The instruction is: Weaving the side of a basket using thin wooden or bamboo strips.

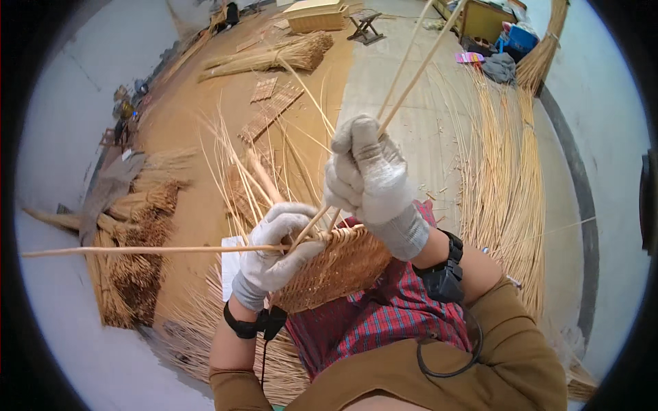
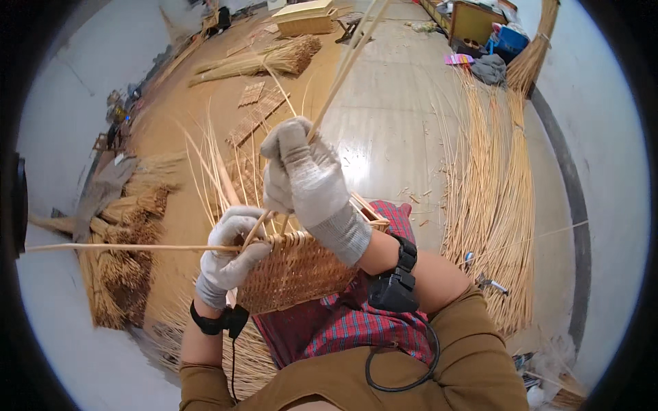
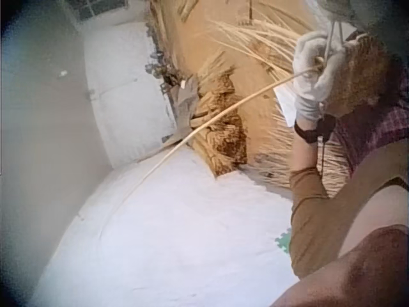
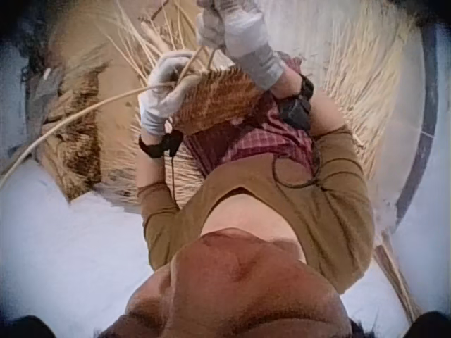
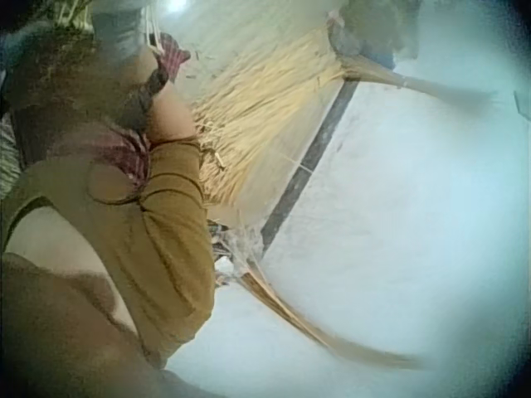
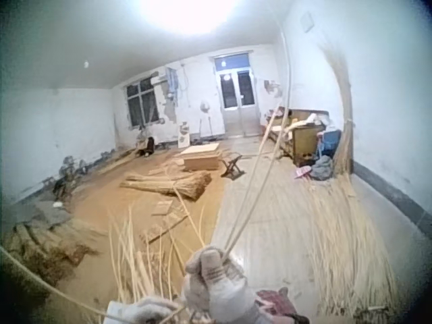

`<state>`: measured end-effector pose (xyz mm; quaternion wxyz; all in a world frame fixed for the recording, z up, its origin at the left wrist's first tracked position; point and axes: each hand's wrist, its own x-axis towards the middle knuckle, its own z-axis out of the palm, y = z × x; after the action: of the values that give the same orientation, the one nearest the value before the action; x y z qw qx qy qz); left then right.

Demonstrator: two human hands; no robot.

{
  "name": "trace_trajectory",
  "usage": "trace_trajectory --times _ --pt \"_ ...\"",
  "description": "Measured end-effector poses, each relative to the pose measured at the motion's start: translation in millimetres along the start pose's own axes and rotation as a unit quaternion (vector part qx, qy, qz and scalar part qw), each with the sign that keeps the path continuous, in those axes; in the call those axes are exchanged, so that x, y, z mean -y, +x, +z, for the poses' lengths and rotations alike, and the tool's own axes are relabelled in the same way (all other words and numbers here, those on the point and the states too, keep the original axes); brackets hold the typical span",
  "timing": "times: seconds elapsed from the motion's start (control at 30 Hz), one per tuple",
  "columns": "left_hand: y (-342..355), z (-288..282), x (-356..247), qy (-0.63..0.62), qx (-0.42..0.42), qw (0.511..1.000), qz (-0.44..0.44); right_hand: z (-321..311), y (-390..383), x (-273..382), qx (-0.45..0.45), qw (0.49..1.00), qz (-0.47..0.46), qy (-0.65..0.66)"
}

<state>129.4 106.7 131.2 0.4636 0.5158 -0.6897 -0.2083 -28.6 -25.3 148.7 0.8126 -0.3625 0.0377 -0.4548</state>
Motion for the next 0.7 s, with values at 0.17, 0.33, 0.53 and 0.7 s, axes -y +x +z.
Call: trace_trajectory --times 0.17,0.33,0.53,0.7 --pt "7 -6 0 0.009 0.039 0.999 0.018 0 0 12 0.092 0.992 -0.005 0.089" --pt "8 -12 -8 -0.026 0.082 0.994 -0.06 -31 25 60 0.05 0.982 -0.05 0.175" --pt "22 -18 -19 -0.096 0.163 0.97 -0.156 -106 -13 39 0.011 0.998 -0.046 0.03" --pt "32 -26 -28 -0.055 0.207 0.951 -0.221 -107 -85 -19 -0.111 0.99 -0.083 -0.017"
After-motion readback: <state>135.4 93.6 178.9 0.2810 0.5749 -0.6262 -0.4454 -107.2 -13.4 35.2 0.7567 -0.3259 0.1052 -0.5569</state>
